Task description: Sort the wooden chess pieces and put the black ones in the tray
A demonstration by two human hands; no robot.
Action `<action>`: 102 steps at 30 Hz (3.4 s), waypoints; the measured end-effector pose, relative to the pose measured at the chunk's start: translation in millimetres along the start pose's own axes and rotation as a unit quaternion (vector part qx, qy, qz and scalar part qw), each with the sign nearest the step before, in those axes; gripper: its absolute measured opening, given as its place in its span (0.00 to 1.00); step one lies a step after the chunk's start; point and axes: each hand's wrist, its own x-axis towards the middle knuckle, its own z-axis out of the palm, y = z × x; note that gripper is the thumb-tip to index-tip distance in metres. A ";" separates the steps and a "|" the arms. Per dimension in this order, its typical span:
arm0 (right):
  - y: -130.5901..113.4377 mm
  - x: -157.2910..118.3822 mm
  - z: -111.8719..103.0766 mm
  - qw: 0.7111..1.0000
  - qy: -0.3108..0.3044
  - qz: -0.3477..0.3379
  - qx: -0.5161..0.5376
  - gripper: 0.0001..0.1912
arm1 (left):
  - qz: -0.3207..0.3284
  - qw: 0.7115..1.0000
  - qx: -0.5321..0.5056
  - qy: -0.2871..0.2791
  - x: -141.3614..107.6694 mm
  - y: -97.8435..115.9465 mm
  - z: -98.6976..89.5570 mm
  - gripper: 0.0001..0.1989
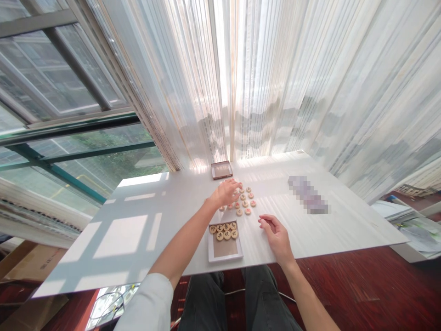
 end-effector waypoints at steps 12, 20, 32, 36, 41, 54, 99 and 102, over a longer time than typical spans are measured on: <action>6.3 -2.1 -3.8 0.982 0.179 -0.058 -0.024 0.17 | -0.026 0.998 0.045 -0.031 52.0 15.4 36.4 0.09; 3.6 -1.4 -3.2 0.985 0.161 -0.057 -0.005 0.14 | -0.022 0.998 0.050 -0.028 60.0 16.1 43.4 0.12; 4.8 1.1 -4.1 0.993 0.118 -0.011 0.011 0.16 | 0.015 0.997 -0.050 0.053 30.3 39.9 5.1 0.12; 5.9 1.9 -5.0 0.993 0.114 -0.006 -0.017 0.16 | 0.027 0.994 -0.084 0.069 -5.5 49.3 -11.5 0.11; 9.7 2.2 -6.0 0.993 0.114 -0.010 -0.038 0.15 | 0.017 0.979 -0.168 0.118 -61.5 53.7 -33.9 0.11; -4.3 -1.2 10.9 0.998 -0.009 -0.021 -0.058 0.17 | -0.066 0.952 -0.252 0.159 -139.7 65.1 -21.9 0.14; 8.7 -1.7 20.9 0.992 -0.126 0.021 0.022 0.21 | -0.201 0.933 -0.180 0.238 -208.5 51.3 16.3 0.07; 9.1 -2.0 21.4 0.993 -0.118 0.020 0.016 0.22 | -0.200 0.933 -0.179 0.239 -208.5 50.7 16.8 0.07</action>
